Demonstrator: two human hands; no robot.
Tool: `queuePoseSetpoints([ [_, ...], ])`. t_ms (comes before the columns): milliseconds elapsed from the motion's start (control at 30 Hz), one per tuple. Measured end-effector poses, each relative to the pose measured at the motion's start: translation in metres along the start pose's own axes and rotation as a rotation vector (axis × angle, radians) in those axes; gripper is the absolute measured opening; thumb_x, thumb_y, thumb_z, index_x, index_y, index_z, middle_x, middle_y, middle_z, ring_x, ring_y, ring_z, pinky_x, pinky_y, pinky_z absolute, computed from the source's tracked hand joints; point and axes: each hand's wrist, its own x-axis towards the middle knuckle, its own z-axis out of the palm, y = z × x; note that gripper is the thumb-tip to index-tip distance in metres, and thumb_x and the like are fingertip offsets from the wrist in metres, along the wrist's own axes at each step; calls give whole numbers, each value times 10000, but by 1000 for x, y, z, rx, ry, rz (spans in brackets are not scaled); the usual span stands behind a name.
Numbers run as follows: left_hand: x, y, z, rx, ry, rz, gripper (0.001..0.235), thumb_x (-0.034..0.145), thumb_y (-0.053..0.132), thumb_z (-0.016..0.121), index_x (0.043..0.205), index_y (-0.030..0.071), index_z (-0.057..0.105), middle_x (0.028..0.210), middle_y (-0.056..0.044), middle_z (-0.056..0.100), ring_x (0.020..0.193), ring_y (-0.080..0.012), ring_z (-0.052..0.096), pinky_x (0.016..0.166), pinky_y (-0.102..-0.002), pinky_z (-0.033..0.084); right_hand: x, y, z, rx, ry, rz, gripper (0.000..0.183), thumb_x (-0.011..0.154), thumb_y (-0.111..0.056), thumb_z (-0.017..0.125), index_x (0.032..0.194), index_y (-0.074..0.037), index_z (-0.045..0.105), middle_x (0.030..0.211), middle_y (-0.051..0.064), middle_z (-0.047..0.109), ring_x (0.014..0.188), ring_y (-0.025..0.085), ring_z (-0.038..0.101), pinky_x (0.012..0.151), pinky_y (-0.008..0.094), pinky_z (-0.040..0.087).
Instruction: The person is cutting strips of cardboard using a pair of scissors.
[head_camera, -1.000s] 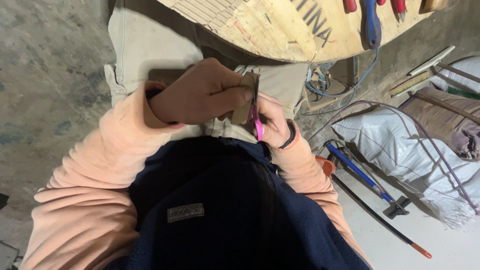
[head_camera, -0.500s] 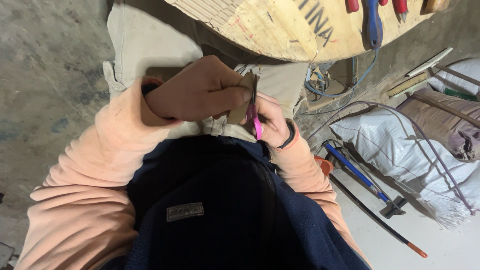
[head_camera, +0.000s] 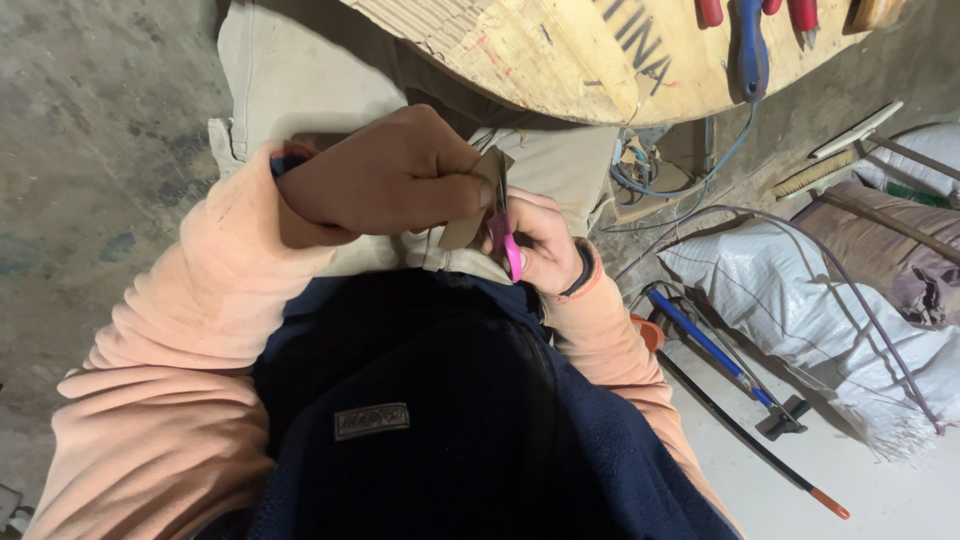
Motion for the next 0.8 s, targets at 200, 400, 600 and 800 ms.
queuePoseSetpoints([
  [200, -1, 2, -5, -15, -43, 19, 252, 900, 180, 591, 730, 11, 671, 548, -37, 578, 487, -95, 483, 479, -299, 414, 3, 0, -1, 38, -33, -24, 496, 1038, -523, 616, 903, -45, 625, 918, 83, 623, 833, 240, 630, 766, 355, 514],
  [400, -3, -2, -7, -33, -71, 24, 273, 905, 191, 595, 714, 13, 678, 571, -35, 649, 502, -84, 561, 489, -289, 455, -2, 4, -3, 23, -43, -3, 514, 1033, -539, 610, 856, -57, 576, 876, 67, 638, 794, 226, 598, 737, 349, 482],
  [600, -3, 7, -11, -28, -90, -84, 267, 867, 191, 605, 679, 28, 702, 558, -19, 664, 488, -75, 543, 468, -296, 433, 0, 4, -5, -5, -61, 4, 525, 1028, -542, 612, 853, -47, 596, 872, 80, 613, 782, 233, 589, 712, 347, 464],
  [800, -5, 2, -15, -48, -177, -162, 267, 850, 186, 609, 658, 31, 712, 541, -28, 653, 475, -84, 511, 449, -305, 406, 1, 0, -7, 9, -117, 30, 545, 1032, -556, 609, 859, -39, 595, 889, 91, 629, 803, 243, 605, 728, 358, 473],
])
